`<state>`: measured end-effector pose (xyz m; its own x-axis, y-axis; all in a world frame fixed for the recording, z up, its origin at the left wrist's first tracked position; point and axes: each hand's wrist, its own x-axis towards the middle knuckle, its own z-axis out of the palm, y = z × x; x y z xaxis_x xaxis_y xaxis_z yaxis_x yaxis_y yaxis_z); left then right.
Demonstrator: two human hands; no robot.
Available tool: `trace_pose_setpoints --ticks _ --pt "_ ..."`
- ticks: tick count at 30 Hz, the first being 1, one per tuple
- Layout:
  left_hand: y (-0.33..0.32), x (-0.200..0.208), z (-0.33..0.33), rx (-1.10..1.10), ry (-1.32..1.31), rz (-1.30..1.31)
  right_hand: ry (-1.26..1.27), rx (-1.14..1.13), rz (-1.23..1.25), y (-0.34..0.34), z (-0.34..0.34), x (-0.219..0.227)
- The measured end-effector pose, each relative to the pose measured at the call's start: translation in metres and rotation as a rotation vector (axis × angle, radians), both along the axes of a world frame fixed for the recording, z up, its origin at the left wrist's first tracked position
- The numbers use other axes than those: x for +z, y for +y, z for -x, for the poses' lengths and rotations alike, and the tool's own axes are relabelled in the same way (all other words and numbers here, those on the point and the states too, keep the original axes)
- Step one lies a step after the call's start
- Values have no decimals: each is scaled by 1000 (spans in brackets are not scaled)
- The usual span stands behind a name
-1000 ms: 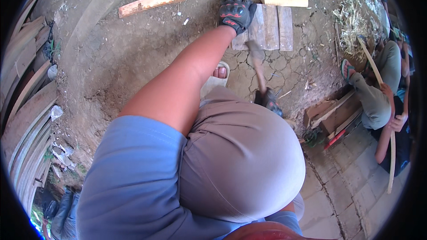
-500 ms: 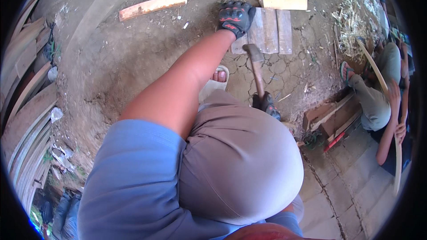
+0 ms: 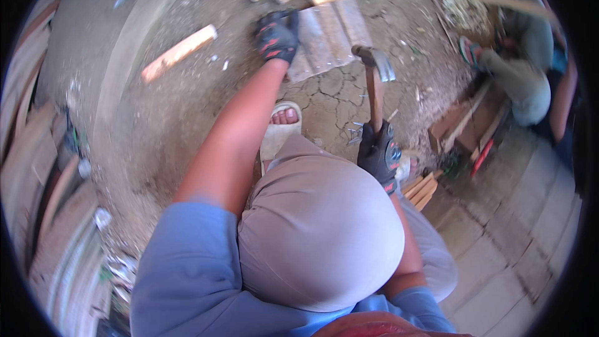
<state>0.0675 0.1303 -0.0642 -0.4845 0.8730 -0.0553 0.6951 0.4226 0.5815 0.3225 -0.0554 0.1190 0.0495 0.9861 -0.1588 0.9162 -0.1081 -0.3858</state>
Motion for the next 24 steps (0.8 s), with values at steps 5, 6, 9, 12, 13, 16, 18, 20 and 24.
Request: trace_pose_setpoints --ticks 5,6,9,12,13,16,18,20,24 --pt "-5 19 -53 316 -451 -39 -3 -200 -10 25 -46 15" --pt "-13 19 -76 402 -392 -71 -14 -233 0 27 -51 11" --pt "-36 13 -142 547 -589 -87 76 -386 8 23 -65 -14" --pt "-64 -14 -160 220 -406 -56 129 -502 59 14 -77 -37" --pt "-74 6 -158 -23 -459 113 145 -568 86 5 -83 -45" --pt "-79 48 -129 -445 -148 216 235 -610 70 -10 -91 -49" --pt "-62 61 -114 -727 5 105 229 -604 95 -16 -95 -49" --pt "-36 61 -103 -1016 112 -175 205 -589 105 -24 -99 -52" --pt "-15 40 -129 -1186 220 -200 160 -553 46 -28 -109 -68"
